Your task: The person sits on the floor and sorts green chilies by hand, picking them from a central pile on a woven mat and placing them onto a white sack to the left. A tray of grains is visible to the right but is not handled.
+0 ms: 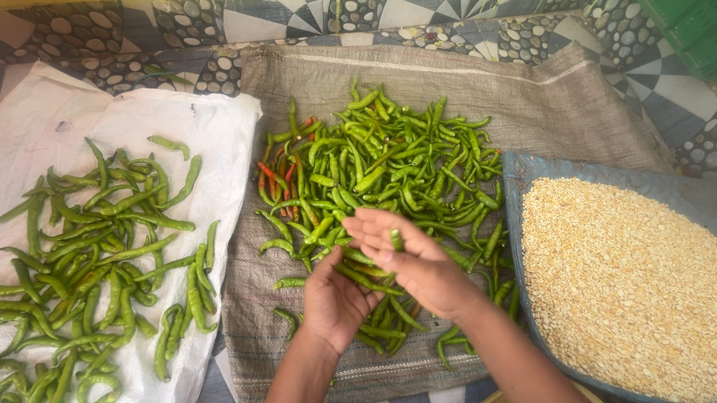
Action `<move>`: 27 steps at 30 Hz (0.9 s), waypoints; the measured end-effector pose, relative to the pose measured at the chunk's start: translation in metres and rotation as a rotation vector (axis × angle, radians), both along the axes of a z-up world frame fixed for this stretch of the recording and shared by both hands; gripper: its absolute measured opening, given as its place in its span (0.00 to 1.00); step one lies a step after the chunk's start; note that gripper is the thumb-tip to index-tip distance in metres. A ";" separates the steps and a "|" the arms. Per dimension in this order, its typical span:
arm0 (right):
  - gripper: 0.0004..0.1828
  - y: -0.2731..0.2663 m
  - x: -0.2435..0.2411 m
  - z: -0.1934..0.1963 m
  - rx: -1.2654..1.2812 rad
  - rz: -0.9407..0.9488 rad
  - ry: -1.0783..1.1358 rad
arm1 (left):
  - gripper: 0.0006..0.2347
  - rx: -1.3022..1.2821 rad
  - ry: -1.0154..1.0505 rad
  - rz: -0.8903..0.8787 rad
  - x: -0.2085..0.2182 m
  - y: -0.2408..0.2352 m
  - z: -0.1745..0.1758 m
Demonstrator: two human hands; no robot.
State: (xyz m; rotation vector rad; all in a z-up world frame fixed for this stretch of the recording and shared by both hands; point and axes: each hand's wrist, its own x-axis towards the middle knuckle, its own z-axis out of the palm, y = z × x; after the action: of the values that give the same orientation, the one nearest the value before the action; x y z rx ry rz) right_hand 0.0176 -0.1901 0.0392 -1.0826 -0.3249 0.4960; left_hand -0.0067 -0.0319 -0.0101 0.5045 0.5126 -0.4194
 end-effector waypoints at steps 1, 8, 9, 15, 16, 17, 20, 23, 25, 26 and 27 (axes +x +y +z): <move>0.31 0.005 -0.004 0.000 -0.074 -0.009 -0.118 | 0.18 0.023 0.063 -0.015 -0.001 -0.001 0.003; 0.20 -0.010 0.011 -0.021 -0.441 -0.294 -0.172 | 0.10 0.140 -0.046 -0.110 -0.002 -0.003 -0.033; 0.19 -0.014 0.016 -0.027 -0.504 -0.345 -0.130 | 0.11 0.209 -0.078 -0.147 -0.003 -0.004 -0.037; 0.18 -0.013 0.014 -0.068 -0.482 -0.009 0.477 | 0.21 0.369 -0.132 -0.443 -0.009 -0.010 -0.016; 0.17 -0.015 0.016 -0.071 -0.451 -0.093 0.476 | 0.22 0.317 -0.122 -0.416 -0.009 -0.011 -0.011; 0.16 -0.019 0.021 -0.071 -0.418 -0.176 0.474 | 0.25 0.278 -0.088 -0.410 -0.008 -0.010 -0.005; 0.15 -0.033 0.034 -0.065 -0.247 -0.279 0.498 | 0.31 0.146 -0.060 -0.367 -0.005 -0.005 0.004; 0.16 -0.033 0.030 -0.057 -0.291 -0.246 0.545 | 0.34 0.071 -0.122 -0.323 -0.005 -0.002 0.004; 0.18 -0.024 0.024 -0.054 -0.393 -0.133 0.448 | 0.34 0.155 -0.107 -0.326 -0.004 -0.001 0.002; 0.19 -0.018 0.022 -0.053 -0.441 -0.040 0.331 | 0.36 0.154 -0.082 -0.330 -0.003 0.000 0.001; 0.20 -0.014 0.021 -0.053 -0.487 0.052 0.213 | 0.37 0.153 -0.058 -0.333 -0.003 0.000 0.001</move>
State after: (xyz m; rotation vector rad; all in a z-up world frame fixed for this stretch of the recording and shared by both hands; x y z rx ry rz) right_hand 0.0383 -0.2039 -0.0133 -1.4787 -0.0409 0.7541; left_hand -0.0093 -0.0315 -0.0092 0.7518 0.4066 -0.6851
